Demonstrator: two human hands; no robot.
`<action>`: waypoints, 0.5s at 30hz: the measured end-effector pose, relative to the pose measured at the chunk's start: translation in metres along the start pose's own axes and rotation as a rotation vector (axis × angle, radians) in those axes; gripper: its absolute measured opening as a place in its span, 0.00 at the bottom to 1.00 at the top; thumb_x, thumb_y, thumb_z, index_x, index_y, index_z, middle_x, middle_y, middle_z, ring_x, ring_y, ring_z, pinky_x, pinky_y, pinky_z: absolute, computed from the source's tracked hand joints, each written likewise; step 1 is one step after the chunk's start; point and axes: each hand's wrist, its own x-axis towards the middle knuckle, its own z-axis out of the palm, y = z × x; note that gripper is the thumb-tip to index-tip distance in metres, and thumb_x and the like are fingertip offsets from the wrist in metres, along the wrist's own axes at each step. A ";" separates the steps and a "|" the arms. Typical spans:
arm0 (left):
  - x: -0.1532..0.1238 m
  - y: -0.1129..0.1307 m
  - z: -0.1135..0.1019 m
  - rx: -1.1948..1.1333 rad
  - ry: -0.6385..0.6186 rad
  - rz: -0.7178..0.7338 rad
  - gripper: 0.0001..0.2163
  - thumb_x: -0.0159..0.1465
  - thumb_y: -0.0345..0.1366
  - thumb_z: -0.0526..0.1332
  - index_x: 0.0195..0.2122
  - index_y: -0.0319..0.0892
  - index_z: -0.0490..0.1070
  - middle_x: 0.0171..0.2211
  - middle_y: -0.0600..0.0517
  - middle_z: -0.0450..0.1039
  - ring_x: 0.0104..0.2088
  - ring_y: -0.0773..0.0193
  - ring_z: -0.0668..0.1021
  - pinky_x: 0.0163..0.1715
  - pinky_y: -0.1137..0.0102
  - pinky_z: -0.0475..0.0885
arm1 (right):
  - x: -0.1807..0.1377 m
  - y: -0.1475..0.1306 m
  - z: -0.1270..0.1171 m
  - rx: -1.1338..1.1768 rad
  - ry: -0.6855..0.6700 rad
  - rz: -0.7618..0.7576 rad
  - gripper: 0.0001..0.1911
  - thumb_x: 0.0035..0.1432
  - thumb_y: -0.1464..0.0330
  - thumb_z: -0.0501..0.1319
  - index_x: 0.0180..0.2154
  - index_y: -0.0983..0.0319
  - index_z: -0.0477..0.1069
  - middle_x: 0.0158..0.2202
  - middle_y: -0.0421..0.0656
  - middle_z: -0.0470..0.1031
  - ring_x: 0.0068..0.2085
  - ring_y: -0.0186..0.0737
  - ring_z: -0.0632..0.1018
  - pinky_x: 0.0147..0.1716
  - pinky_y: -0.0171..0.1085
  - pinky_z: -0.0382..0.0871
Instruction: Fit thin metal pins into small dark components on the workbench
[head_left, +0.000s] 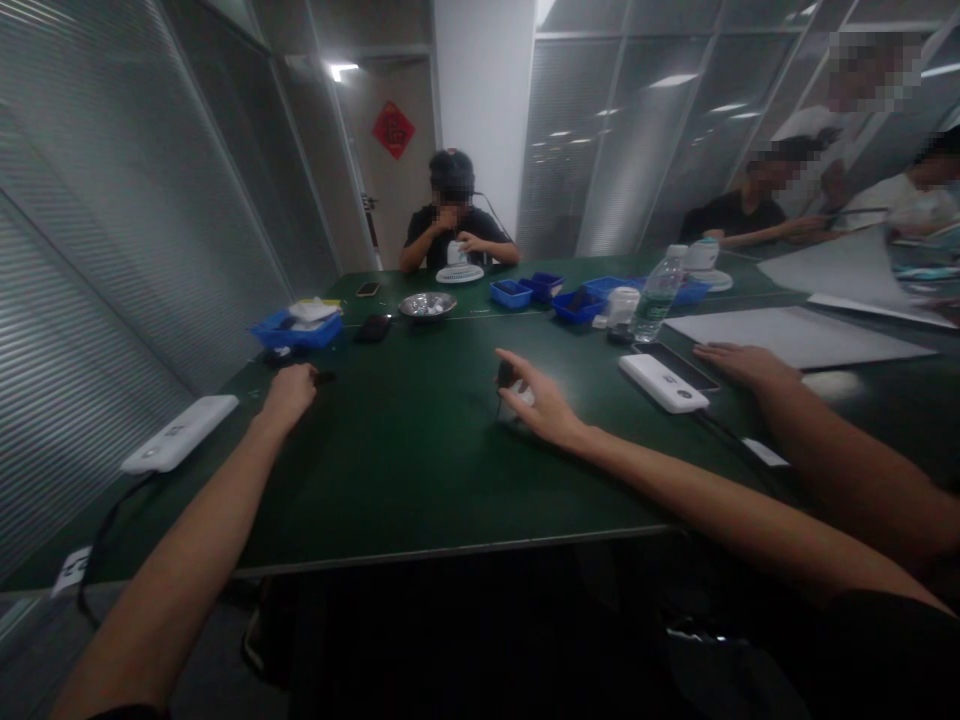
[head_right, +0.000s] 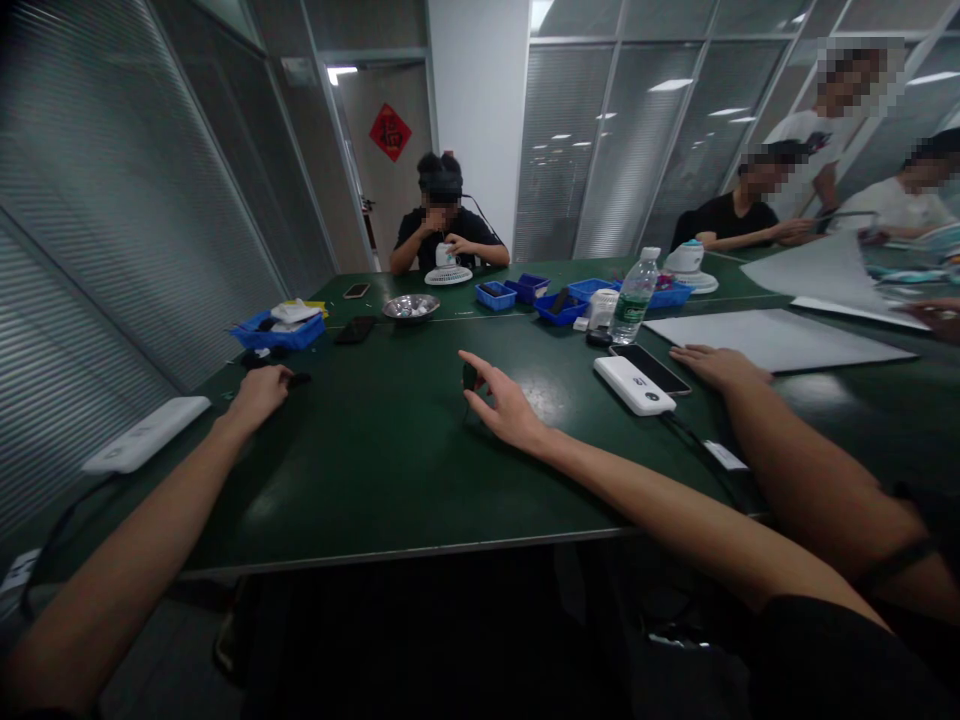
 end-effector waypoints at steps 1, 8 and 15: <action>-0.001 -0.001 -0.001 0.002 0.005 -0.006 0.19 0.61 0.27 0.58 0.51 0.33 0.79 0.49 0.35 0.79 0.51 0.44 0.80 0.52 0.61 0.73 | 0.000 0.001 0.001 -0.002 0.002 -0.001 0.33 0.69 0.65 0.58 0.71 0.55 0.52 0.52 0.48 0.75 0.47 0.45 0.77 0.47 0.46 0.75; -0.005 -0.003 -0.006 -0.003 0.045 -0.048 0.14 0.64 0.32 0.58 0.45 0.34 0.80 0.45 0.36 0.80 0.47 0.45 0.81 0.49 0.62 0.74 | -0.001 0.002 0.001 -0.017 0.007 -0.022 0.33 0.68 0.65 0.58 0.71 0.55 0.53 0.51 0.48 0.75 0.46 0.45 0.76 0.46 0.47 0.74; -0.002 0.003 -0.008 -0.286 0.161 -0.136 0.13 0.65 0.36 0.63 0.47 0.36 0.81 0.45 0.43 0.82 0.45 0.52 0.82 0.49 0.66 0.74 | -0.001 0.000 0.000 -0.017 0.005 -0.033 0.32 0.68 0.66 0.58 0.71 0.55 0.54 0.52 0.48 0.75 0.46 0.45 0.76 0.46 0.46 0.74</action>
